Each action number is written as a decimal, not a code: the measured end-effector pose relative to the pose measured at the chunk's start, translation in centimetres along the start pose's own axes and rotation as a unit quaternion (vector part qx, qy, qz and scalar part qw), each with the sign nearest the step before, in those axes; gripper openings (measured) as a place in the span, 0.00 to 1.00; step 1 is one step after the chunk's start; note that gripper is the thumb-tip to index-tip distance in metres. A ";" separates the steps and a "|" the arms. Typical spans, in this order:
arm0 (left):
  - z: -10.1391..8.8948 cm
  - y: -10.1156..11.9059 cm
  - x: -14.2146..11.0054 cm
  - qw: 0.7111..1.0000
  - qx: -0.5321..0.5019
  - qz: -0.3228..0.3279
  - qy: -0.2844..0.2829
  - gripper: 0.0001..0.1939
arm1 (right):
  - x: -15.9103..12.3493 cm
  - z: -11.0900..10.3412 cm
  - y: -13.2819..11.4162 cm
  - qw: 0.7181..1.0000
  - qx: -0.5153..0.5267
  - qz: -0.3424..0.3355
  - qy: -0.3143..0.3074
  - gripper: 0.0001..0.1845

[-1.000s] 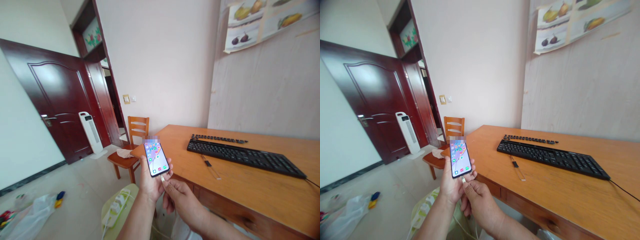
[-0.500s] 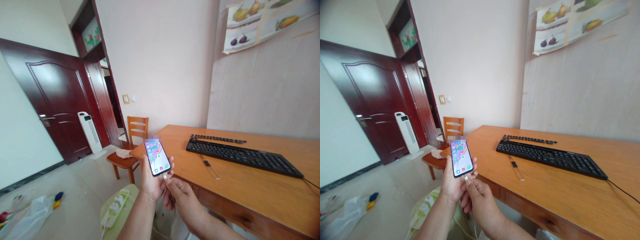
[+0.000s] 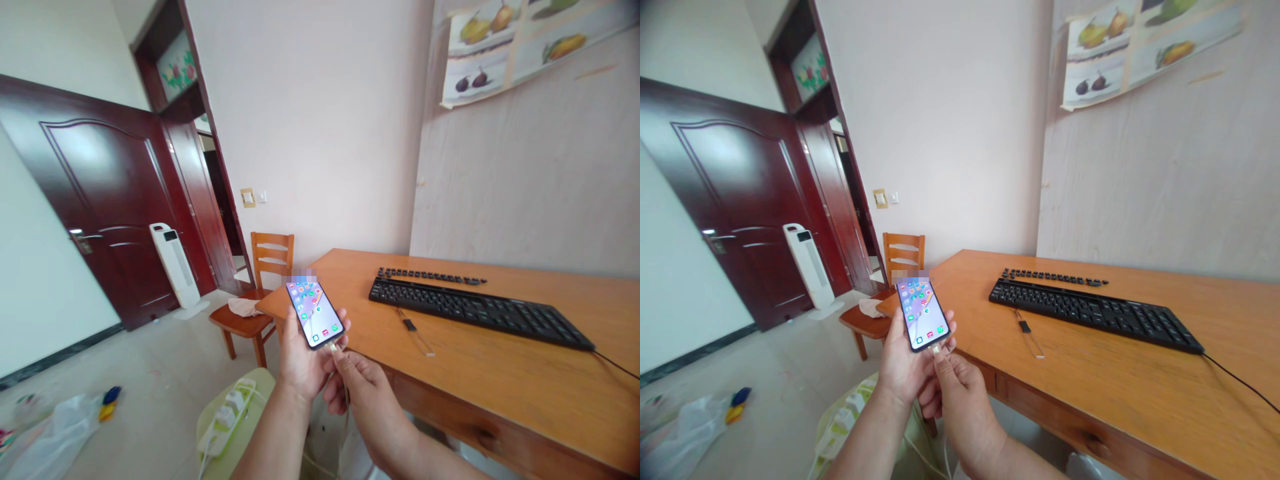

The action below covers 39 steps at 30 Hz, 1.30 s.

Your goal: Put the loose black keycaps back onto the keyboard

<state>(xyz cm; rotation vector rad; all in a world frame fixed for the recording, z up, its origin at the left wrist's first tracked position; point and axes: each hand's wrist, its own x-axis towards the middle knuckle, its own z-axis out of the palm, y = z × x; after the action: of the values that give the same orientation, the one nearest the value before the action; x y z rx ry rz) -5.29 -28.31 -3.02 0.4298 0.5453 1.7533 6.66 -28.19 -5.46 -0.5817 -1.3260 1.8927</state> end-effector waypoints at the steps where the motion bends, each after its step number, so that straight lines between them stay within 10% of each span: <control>1: 0.2 0.0 -0.1 1.000 0.004 0.006 0.007 0.30 | 0.0 0.0 0.0 1.000 0.003 -0.001 0.001 0.27; 26: 1.8 -1.8 0.3 0.990 0.003 0.124 0.073 0.28 | 0.2 -0.3 -0.2 0.997 -0.053 -0.051 -0.013 0.25; 39: 1.3 -0.6 0.7 0.991 -0.062 0.092 0.078 0.29 | 0.1 -0.8 -1.5 0.995 0.079 0.042 -0.044 0.20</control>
<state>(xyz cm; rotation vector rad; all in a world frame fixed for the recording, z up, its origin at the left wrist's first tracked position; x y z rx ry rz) -4.23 -27.34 -2.27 0.2639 0.5168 1.9983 7.62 -27.36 -4.33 -0.4838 -1.2094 2.0914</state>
